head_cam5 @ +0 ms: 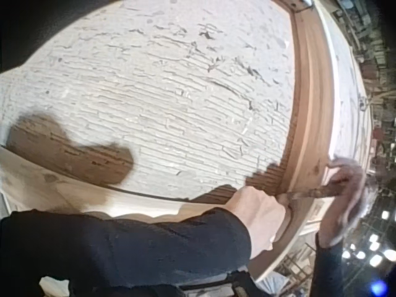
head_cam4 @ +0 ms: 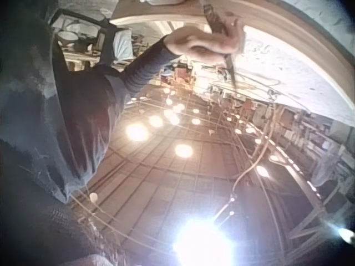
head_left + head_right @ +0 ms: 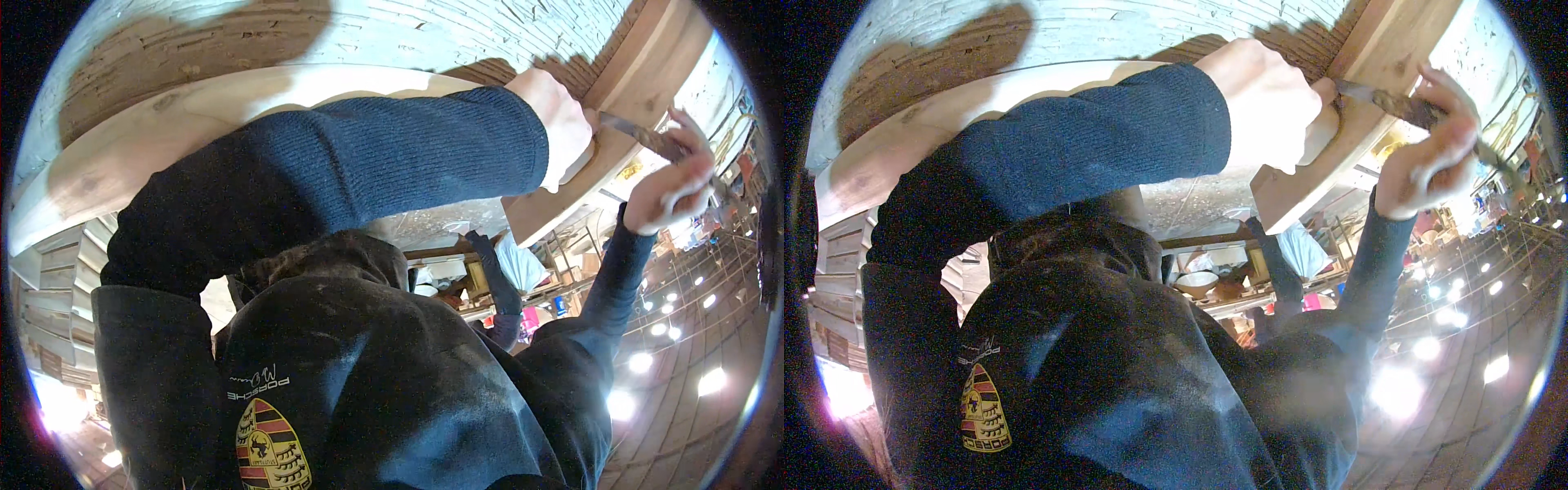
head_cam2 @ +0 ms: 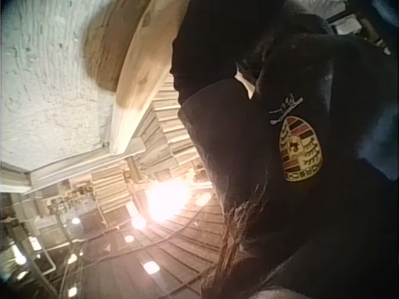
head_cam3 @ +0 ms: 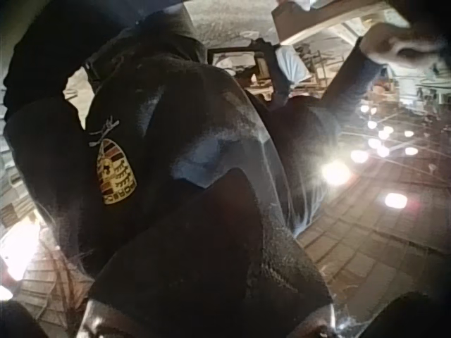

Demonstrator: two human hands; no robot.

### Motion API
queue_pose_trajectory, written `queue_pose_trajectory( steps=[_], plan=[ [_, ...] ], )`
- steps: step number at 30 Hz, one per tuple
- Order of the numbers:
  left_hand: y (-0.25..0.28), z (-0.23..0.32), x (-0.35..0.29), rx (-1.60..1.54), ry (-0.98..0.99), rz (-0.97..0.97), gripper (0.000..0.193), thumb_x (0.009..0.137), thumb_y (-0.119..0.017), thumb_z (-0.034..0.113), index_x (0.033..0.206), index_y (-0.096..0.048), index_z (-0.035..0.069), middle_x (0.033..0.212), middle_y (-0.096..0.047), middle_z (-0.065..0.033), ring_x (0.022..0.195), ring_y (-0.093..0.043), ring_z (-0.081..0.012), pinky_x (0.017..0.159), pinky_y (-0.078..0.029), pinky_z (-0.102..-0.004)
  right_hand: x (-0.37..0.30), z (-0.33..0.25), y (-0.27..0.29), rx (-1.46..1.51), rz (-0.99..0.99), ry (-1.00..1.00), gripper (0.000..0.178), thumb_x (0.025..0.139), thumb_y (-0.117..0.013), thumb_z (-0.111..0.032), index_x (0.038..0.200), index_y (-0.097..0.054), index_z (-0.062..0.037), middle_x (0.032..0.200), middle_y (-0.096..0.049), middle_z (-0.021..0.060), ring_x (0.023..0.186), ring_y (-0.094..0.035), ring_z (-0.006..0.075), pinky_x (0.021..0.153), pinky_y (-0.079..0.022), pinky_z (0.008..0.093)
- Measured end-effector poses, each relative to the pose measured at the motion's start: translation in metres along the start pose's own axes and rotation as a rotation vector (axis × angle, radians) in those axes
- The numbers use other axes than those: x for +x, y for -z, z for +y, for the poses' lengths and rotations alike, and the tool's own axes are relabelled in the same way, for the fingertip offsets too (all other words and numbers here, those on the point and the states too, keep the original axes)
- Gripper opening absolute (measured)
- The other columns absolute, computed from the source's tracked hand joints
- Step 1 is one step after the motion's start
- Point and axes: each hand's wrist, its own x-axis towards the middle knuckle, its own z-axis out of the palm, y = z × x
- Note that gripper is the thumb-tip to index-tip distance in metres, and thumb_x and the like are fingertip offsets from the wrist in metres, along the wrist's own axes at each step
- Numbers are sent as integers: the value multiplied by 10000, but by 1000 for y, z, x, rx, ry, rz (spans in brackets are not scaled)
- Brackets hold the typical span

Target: The person marks a wood frame with a pencil and then uses a hand scraper tool to refine the edges and joints.

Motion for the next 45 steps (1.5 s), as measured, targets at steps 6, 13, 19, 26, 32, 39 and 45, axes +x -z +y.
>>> queue_pose_trajectory(
  steps=[6, 13, 19, 26, 32, 39, 45],
  plan=[
    [-11, 8, 11, -94, 25, 134, 575, 758, -709, 379, 1177, -497, 46, 755, -662, -131, 704, -685, -288, 596, -542, -376, -58, -3, 46, -141, 171, -206, 632, 1018, -285, -479, 930, -626, 45, 915, -660, 177, 867, -640, 257, 814, -514, 362],
    [-17, 3, 3, -114, 4, 132, 490, 730, -756, 346, 1043, -532, 42, 771, -658, -149, 716, -679, -299, 605, -542, -380, -105, -41, 50, -147, -48, -119, 483, 1034, -304, -336, 1098, -571, 61, 1034, -586, 216, 668, -657, 204, 580, -550, 288],
    [-4, 3, -3, -82, 63, 78, 580, 736, -758, 408, 1087, -536, 3, 789, -665, -164, 713, -680, -297, 603, -543, -354, -146, -65, 35, 49, -34, -222, 391, 1026, -335, -272, 1231, -476, 29, 1192, -554, 270, 938, -672, 327, 819, -554, 388],
    [28, -2, -2, -167, -10, -63, 524, 793, -682, 421, 1067, -582, -14, 933, -654, -188, 808, -671, -286, 675, -536, -364, -168, -91, 5, 76, 43, -326, 213, 920, -576, -155, 1036, -591, 23, 1186, -546, 226, 990, -645, 320, 837, -554, 392],
    [24, -4, -3, -255, 58, -132, 458, 804, -686, 330, 1005, -524, -48, 821, -655, -195, 745, -668, -314, 638, -533, -377, -166, -99, -13, -195, -13, -392, 358, 975, -498, -218, 1205, -552, 51, 1213, -537, 217, 997, -623, 269, 815, -541, 347],
    [20, -4, -9, -228, 22, -79, 486, 803, -695, 339, 1017, -529, -64, 812, -656, -202, 770, -665, -334, 679, -532, -392, -175, -100, -12, -144, 100, -415, 415, 1018, -405, -227, 1307, -437, 68, 1139, -622, 227, 1019, -641, 323, 915, -506, 399],
    [29, -1, -13, -224, 19, -80, 476, 809, -691, 344, 1010, -546, -61, 837, -653, -201, 790, -662, -330, 704, -529, -399, -163, -104, -1, -236, 44, -433, 328, 1007, -437, -141, 1235, -538, 72, 1140, -641, 194, 1014, -653, 266, 906, -508, 369]
  ],
)
